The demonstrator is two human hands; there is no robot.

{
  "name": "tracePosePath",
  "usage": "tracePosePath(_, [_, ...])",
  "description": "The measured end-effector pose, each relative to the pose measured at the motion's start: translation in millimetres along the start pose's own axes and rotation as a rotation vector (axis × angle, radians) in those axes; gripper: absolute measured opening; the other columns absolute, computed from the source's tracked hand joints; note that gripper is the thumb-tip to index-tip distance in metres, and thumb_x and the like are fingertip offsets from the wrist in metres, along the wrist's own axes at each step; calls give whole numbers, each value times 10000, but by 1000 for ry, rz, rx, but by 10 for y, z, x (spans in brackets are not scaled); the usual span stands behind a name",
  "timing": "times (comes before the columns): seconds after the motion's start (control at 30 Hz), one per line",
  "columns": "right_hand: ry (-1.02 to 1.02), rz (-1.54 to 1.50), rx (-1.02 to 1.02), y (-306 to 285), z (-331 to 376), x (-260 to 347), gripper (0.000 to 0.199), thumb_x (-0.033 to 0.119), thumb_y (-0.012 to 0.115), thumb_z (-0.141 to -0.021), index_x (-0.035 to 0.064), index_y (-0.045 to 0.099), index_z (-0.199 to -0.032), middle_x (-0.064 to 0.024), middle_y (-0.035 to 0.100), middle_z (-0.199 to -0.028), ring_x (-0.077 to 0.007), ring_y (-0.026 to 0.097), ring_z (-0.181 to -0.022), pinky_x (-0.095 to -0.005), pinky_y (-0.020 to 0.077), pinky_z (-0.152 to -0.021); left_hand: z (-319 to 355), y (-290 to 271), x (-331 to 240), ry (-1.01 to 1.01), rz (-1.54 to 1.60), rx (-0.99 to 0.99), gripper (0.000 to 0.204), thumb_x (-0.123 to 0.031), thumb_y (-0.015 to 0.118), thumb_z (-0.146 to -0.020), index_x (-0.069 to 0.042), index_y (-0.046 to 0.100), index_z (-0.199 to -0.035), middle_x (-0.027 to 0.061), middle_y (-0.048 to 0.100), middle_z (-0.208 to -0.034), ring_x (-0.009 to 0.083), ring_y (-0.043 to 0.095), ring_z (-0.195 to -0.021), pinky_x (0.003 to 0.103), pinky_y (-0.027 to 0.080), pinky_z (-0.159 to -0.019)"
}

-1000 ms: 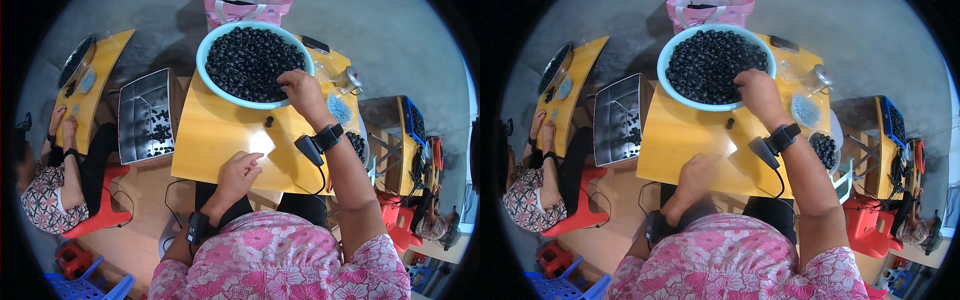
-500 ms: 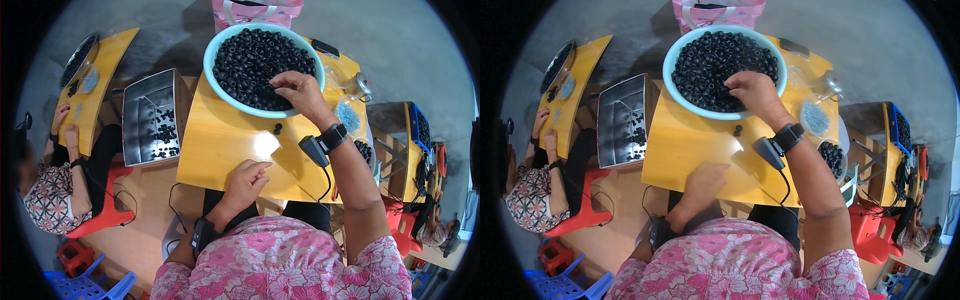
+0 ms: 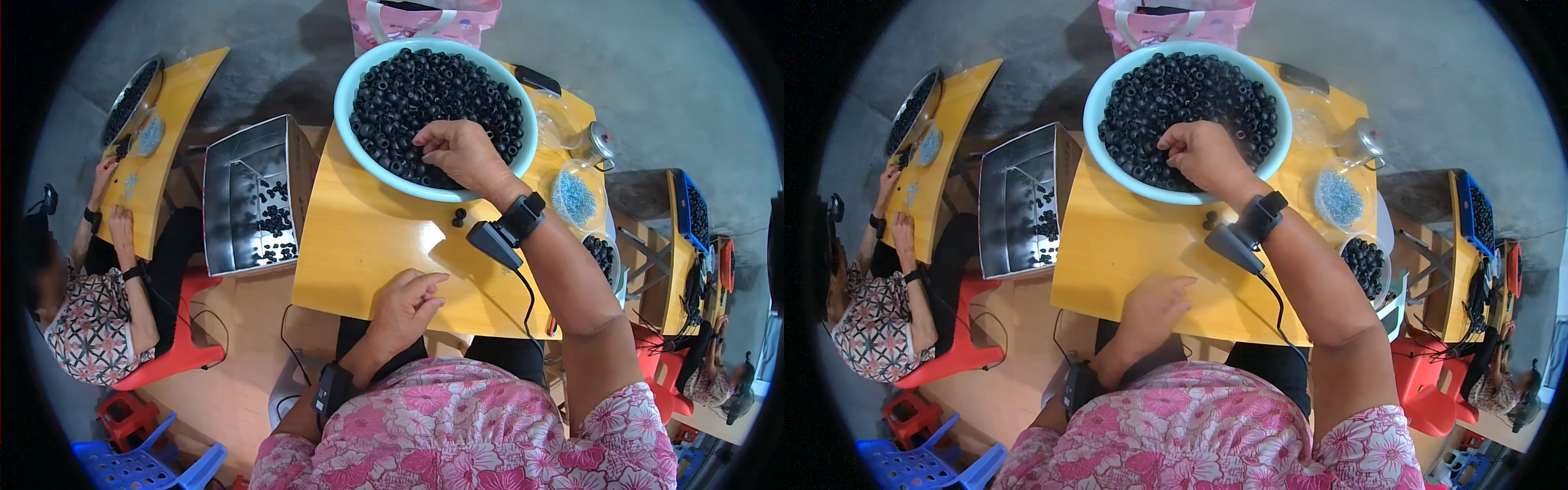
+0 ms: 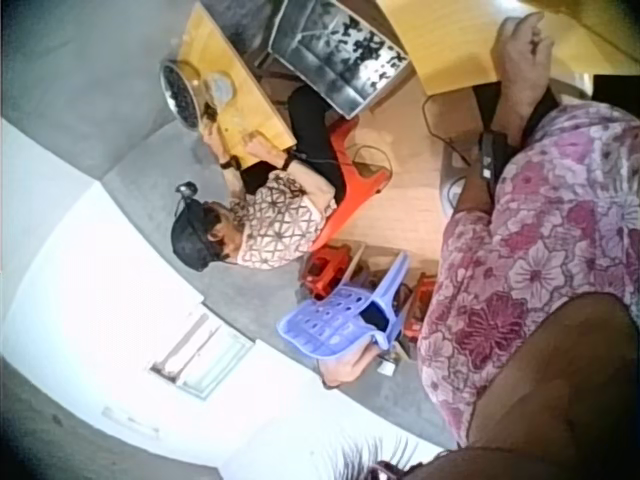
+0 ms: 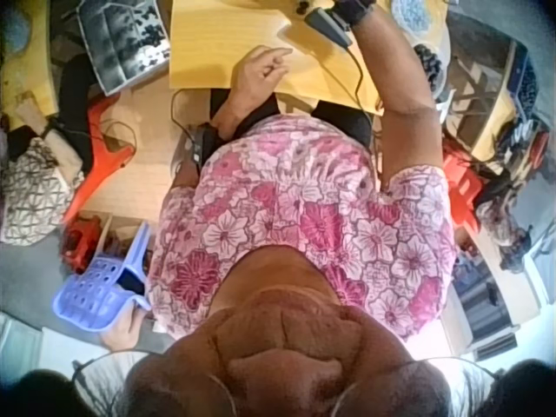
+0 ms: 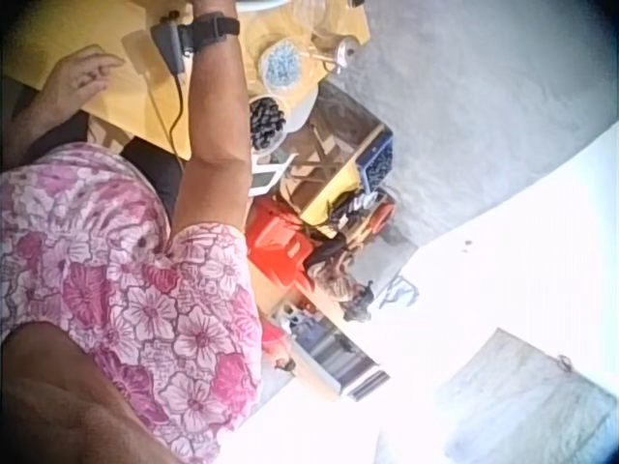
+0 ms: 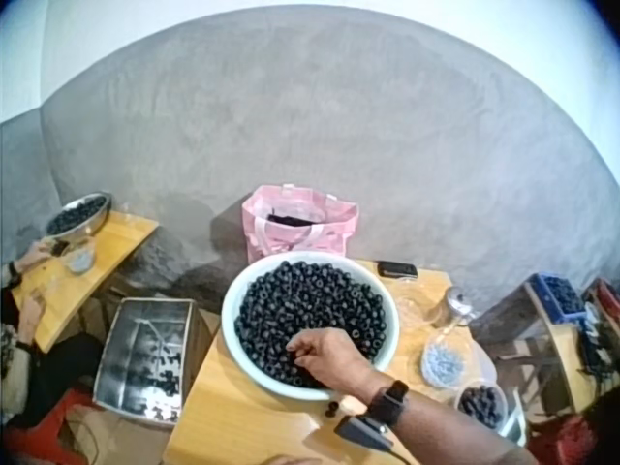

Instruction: The worker is manually assembling small black plastic components at a workshop table.

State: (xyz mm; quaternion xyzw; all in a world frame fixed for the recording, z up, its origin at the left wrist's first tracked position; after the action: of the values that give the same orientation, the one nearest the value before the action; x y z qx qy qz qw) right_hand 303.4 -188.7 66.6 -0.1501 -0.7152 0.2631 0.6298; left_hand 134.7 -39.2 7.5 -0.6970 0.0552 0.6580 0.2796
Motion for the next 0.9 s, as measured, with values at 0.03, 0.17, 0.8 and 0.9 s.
tracePosePath(0.03, [1, 3, -10, 5, -4, 0, 211, -41, 658, -732, -19, 673, -941, -105, 642, -725, -178, 615, -677, -301, 493, -663, 1, -1, 2, 0, -1, 0, 316, -101, 660, -765, -84, 653, -1081, 112, 615, -877, 273, 608, -824, 351, 497, -763])
tracePosePath(0.17, [-19, 12, -2, 22, -41, -7, 211, -34, 663, -727, -21, 673, -938, -107, 641, -722, -182, 616, -671, -305, 495, -660, -7, 0, 0, 3, -6, 5, 319, -106, 665, -767, -87, 649, -1084, 115, 614, -876, 273, 608, -822, 352, 496, -757])
tracePosePath(0.8, [-67, 240, -33, 55, -73, 81, 184, 42, 650, -776, -14, 677, -949, -144, 670, -748, -205, 659, -688, -313, 519, -688, -5, -5, 21, 11, -12, -3, 320, -95, 672, -763, -85, 648, -1081, 113, 622, -873, 278, 608, -817, 348, 493, -756])
tracePosePath(0.9, [-87, 226, -77, -28, -51, 55, 175, 53, 650, -766, -1, 682, -929, -166, 665, -758, -247, 660, -699, -337, 517, -682, -15, 16, 15, -40, -15, 43, 305, -88, 656, -777, -65, 647, -1081, 114, 632, -914, 275, 609, -830, 350, 491, -766])
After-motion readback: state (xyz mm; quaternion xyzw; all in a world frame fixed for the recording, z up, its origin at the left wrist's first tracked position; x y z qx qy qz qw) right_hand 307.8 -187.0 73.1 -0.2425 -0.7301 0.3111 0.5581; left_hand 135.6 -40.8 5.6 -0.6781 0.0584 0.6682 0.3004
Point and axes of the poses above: each hand's wrist, its own z-axis away from the middle knuckle, its own y-axis out of the palm, x = y × z, the point moved 6 cm from there along -z, towards the middle knuckle
